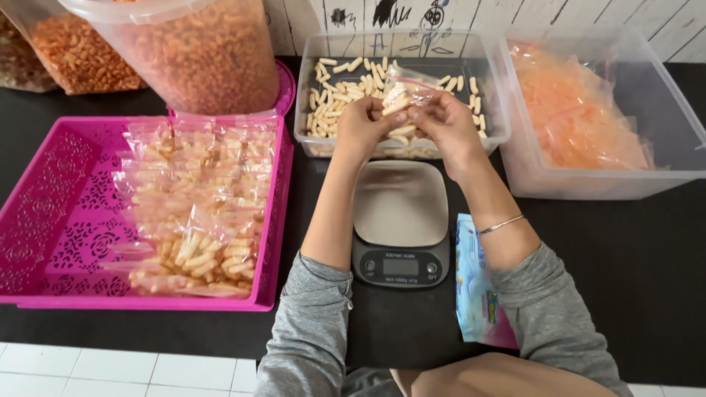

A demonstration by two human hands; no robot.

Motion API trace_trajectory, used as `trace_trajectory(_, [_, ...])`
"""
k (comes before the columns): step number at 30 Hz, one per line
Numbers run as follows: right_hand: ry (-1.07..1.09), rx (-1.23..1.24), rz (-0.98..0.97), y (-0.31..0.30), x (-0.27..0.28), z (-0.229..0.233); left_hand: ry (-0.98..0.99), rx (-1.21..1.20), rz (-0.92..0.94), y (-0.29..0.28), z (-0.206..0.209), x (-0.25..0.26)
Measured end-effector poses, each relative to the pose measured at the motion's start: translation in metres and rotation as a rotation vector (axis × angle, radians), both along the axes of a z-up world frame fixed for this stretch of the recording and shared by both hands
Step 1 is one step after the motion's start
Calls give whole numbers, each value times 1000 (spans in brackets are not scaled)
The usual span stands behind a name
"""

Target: The person is manually filling small plastic bags with snacks, weighing each bag on a digital scale for precision, and placing the completed bags into a basket.

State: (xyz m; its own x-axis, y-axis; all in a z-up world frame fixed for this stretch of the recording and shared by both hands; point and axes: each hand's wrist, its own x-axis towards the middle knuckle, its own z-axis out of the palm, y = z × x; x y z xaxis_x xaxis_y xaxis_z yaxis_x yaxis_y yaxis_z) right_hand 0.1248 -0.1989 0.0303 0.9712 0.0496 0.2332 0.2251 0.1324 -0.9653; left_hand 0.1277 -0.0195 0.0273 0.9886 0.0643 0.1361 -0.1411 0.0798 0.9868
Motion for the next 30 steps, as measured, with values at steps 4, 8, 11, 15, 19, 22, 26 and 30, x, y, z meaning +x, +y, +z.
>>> trace_trajectory(4, [-8, 22, -1, 6, -24, 7, -16, 51, -3, 3, 12, -21])
trace_trajectory(8, [-4, 12, 5, 11, -35, -1, -50, 80, 29, 1, 18, -38])
trace_trajectory(11, [10, 20, 3, 21, -56, 15, -83, 45, 70, 3, 12, -40])
trace_trajectory(15, [5, 0, -27, 26, -73, 26, -144, 123, 107, 8, 6, -46])
trace_trajectory(19, [-21, -32, -31, 26, -84, 31, -183, 174, 114, 11, 20, -69])
trace_trajectory(22, [-24, -91, -56, 22, -86, 27, -194, 172, 78, 15, 22, -81])
trace_trajectory(26, [-44, -158, -60, 10, -79, 9, -156, 187, 23, 16, 15, -88])
trace_trajectory(30, [-6, -158, -52, 3, -76, -7, -114, 289, 7, 14, -21, -69])
